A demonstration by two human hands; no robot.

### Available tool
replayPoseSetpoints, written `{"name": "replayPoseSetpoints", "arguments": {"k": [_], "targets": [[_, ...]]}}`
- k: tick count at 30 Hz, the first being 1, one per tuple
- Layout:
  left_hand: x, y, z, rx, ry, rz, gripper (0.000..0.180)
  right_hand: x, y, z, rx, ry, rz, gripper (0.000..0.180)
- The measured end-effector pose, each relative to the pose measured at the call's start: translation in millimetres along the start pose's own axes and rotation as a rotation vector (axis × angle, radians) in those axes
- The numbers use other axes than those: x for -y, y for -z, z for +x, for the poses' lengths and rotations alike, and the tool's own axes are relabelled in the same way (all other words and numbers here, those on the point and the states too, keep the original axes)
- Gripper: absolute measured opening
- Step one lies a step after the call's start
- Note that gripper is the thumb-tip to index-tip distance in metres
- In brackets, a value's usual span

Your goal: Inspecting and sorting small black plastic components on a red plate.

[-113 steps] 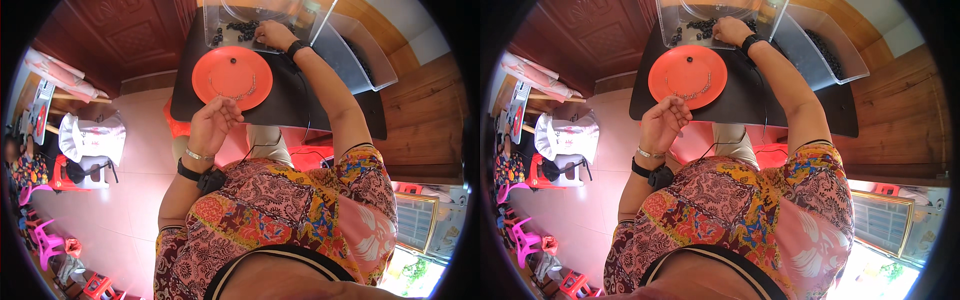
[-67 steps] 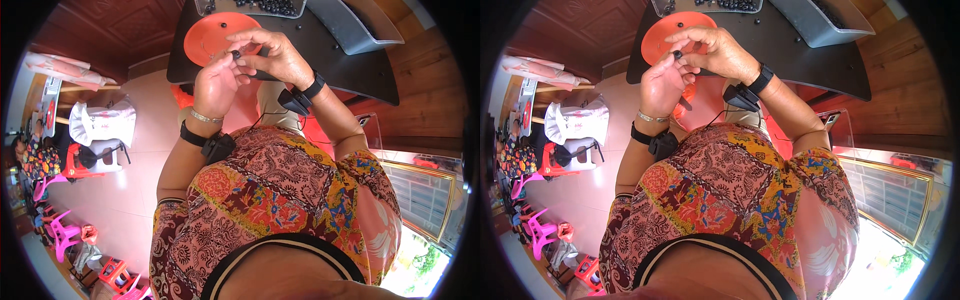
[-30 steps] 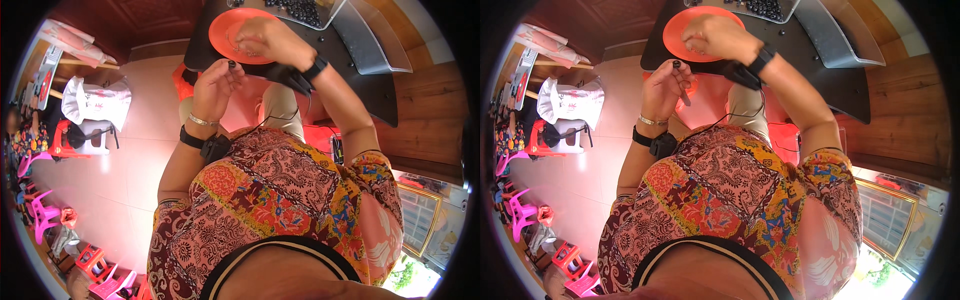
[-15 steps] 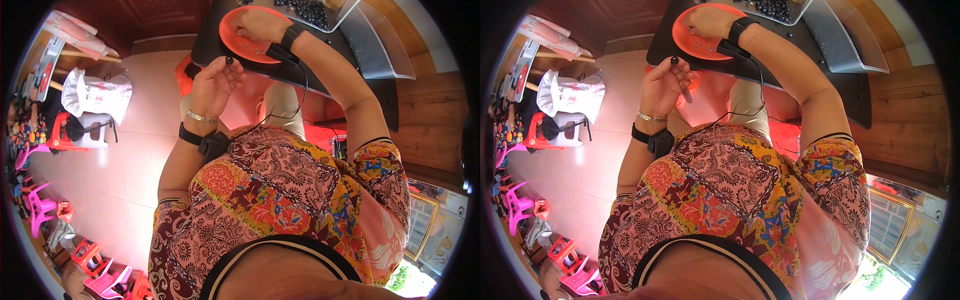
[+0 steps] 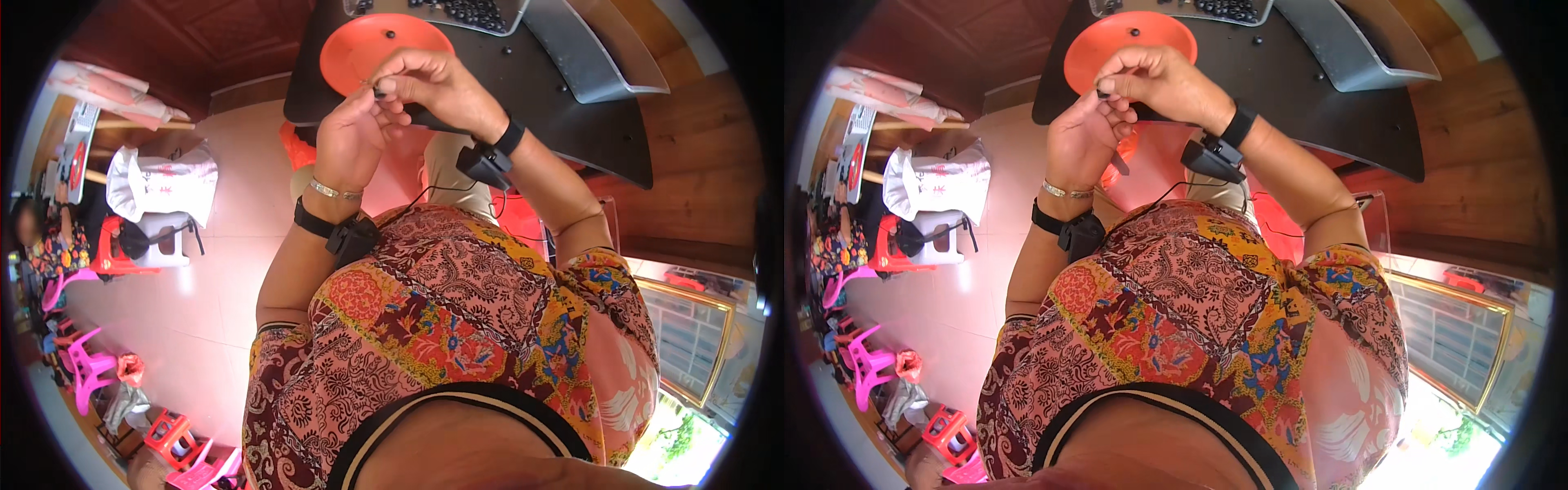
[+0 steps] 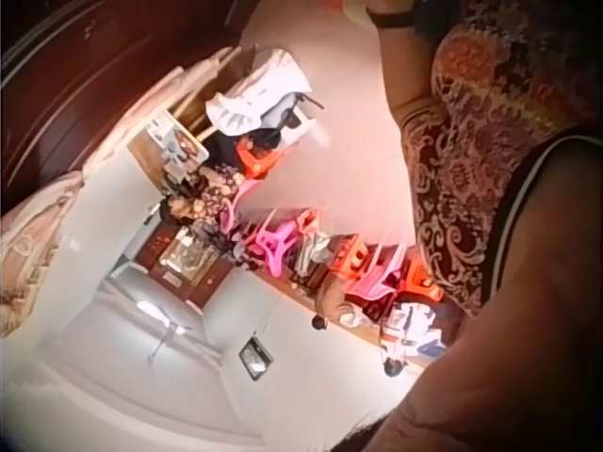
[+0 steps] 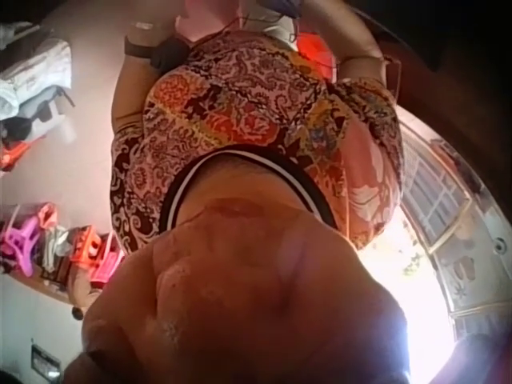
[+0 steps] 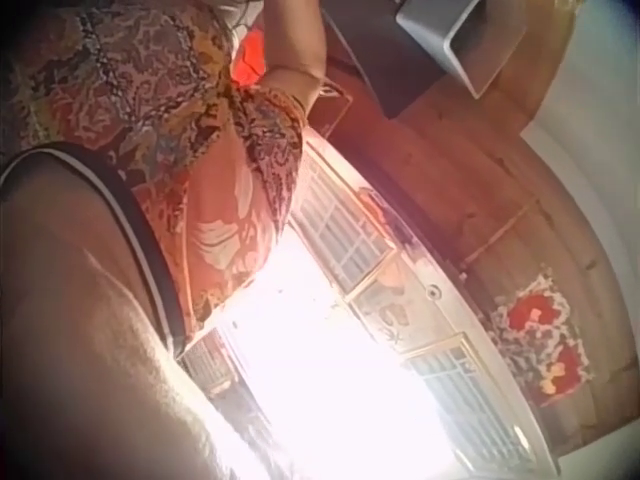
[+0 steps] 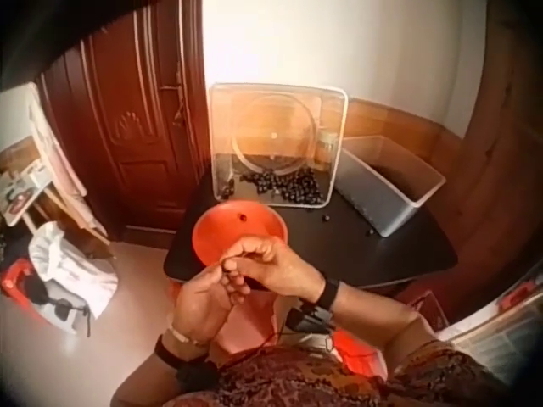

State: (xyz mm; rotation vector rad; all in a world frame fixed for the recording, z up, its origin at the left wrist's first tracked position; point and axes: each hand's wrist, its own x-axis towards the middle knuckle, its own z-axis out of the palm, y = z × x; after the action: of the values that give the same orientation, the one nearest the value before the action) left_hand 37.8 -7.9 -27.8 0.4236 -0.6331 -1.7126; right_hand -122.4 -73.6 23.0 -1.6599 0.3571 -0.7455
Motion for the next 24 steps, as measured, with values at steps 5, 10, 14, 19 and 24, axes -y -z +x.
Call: {"name": "replayPoseSetpoints", "arguments": {"k": [5,10,14,19,24], "targets": [[9.1,-2.3,1.2,-0.026,0.017,0.048,0.023,-12.4,-6.5,-16.5,-0.131,0.025,0.071,0.008],[14.4,-5.2,0.3,-0.049,-0.004,0.130,0.021,-12.3,-4.4,-19.7,-0.206,-0.101,0.102,0.009],[13.9,-10.1,-0.8,-0.039,-0.013,0.209,0.021,-13.3,-0.4,-19.1,-0.233,-0.118,0.144,0.010],[12.2,-11.9,1.5,-0.035,0.026,0.147,0.023,-11.9,3.9,-21.4,-0.157,-0.131,0.200,0.008],[6.1,-13.8,6.9,-0.024,0.056,0.124,0.025,-16.5,-1.2,-22.0,-0.219,0.045,0.125,0.007]]}}
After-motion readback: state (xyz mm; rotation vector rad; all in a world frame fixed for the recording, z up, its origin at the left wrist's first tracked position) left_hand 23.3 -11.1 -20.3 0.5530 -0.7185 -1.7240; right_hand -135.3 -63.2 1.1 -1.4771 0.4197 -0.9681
